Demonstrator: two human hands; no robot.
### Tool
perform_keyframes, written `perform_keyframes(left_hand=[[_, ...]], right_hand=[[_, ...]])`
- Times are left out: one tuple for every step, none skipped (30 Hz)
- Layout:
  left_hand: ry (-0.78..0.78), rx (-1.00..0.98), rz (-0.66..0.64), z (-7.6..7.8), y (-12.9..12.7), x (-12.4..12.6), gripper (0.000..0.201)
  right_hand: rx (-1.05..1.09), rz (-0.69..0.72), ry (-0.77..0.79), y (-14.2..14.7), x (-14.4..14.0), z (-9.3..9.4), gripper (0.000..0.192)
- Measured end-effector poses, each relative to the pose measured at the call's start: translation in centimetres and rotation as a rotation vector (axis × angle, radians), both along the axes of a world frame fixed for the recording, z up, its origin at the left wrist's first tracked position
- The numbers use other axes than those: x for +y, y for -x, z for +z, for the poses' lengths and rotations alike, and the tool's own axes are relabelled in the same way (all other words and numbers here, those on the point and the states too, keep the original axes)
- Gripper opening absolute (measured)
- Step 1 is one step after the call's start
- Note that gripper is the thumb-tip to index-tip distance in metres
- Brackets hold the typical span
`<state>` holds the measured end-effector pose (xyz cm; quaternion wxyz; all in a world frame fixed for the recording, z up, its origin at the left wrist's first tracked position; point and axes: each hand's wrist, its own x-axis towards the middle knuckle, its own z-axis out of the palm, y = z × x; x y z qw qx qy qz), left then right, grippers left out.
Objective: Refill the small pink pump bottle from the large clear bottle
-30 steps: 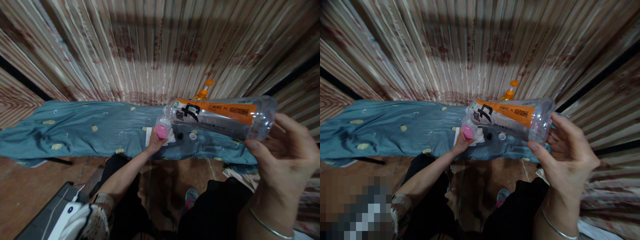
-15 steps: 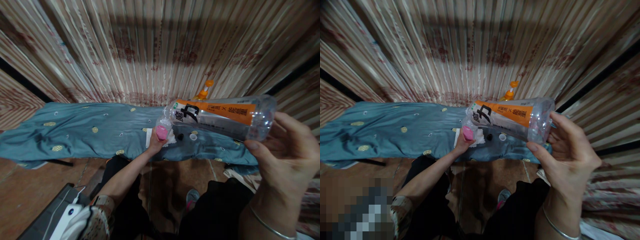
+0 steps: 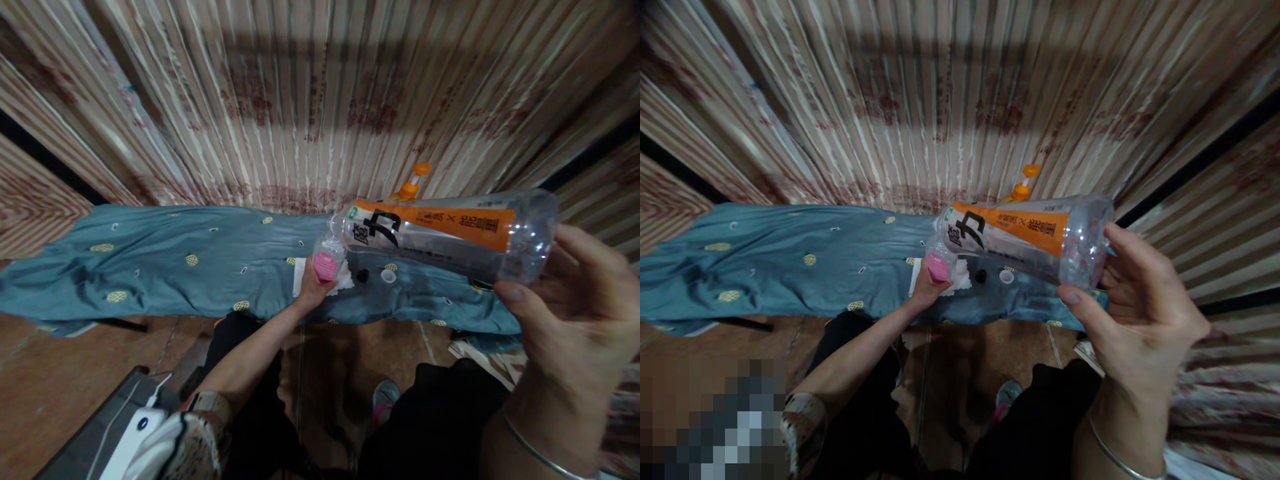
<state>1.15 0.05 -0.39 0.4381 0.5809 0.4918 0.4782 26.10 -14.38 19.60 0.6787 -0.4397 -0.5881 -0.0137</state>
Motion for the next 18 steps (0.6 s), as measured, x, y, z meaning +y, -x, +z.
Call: perform_keyframes(left_hand=[[-0.002, -0.002, 0.003, -0.02, -0.01, -0.01, 0.078], [-0.003, -0.003, 0.007, -0.03, -0.02, -0.02, 0.078], [-0.005, -0.004, 0.012, -0.03, -0.02, -0.03, 0.078], [-0.007, -0.003, 0.016, -0.02, -0.03, -0.03, 0.078], [-0.008, -0.001, 0.018, -0.02, -0.04, -0.04, 0.078], [-0.007, 0.0, 0.018, -0.01, -0.04, -0.04, 0.077], [-0.004, 0.0, 0.016, -0.01, -0.05, -0.03, 0.077], [0.001, 0.0, 0.014, -0.02, -0.06, -0.01, 0.077], [0.007, 0.0, 0.013, -0.04, -0.07, 0.01, 0.077], [0.013, -0.001, 0.012, -0.07, -0.09, 0.03, 0.078], [0.017, -0.001, 0.012, -0.1, -0.1, 0.05, 0.078], [0.018, 0.0, 0.012, -0.14, -0.11, 0.06, 0.078], [0.016, 0.001, 0.014, -0.17, -0.12, 0.07, 0.078], [0.013, 0.001, 0.016, -0.2, -0.12, 0.07, 0.078], [0.011, -0.001, 0.019, -0.22, -0.12, 0.06, 0.078], [0.011, -0.003, 0.023, -0.22, -0.11, 0.04, 0.078], [0.012, -0.007, 0.025, -0.23, -0.1, 0.02, 0.079], [0.015, -0.011, 0.025, -0.23, -0.1, 0.0, 0.079]], right_hand=[[-0.001, 0.001, 0.0, 0.03, 0.03, 0.0, 0.071], [-0.008, 0.0, -0.002, 0.06, 0.06, 0.0, 0.071], [-0.017, -0.004, -0.006, 0.08, 0.09, 0.0, 0.071], [-0.026, -0.008, -0.01, 0.08, 0.12, -0.01, 0.07], [-0.033, -0.008, -0.012, 0.07, 0.15, -0.02, 0.07], [-0.035, -0.007, -0.015, 0.06, 0.18, -0.03, 0.07], [-0.035, -0.007, -0.018, 0.04, 0.2, -0.06, 0.07], [-0.031, -0.007, -0.018, 0.03, 0.21, -0.08, 0.071], [-0.026, -0.007, -0.016, 0.03, 0.22, -0.11, 0.071], [-0.023, -0.008, -0.013, 0.04, 0.22, -0.14, 0.072], [-0.022, -0.012, -0.011, 0.06, 0.22, -0.16, 0.073], [-0.022, -0.016, -0.01, 0.09, 0.22, -0.18, 0.073], [-0.022, -0.02, -0.01, 0.12, 0.21, -0.19, 0.072], [-0.023, -0.021, -0.011, 0.15, 0.21, -0.19, 0.072], [-0.024, -0.021, -0.014, 0.18, 0.21, -0.19, 0.071], [-0.025, -0.017, -0.013, 0.2, 0.22, -0.19, 0.071], [-0.026, -0.012, -0.012, 0.21, 0.23, -0.19, 0.07], [-0.029, -0.008, -0.013, 0.21, 0.24, -0.19, 0.07]])
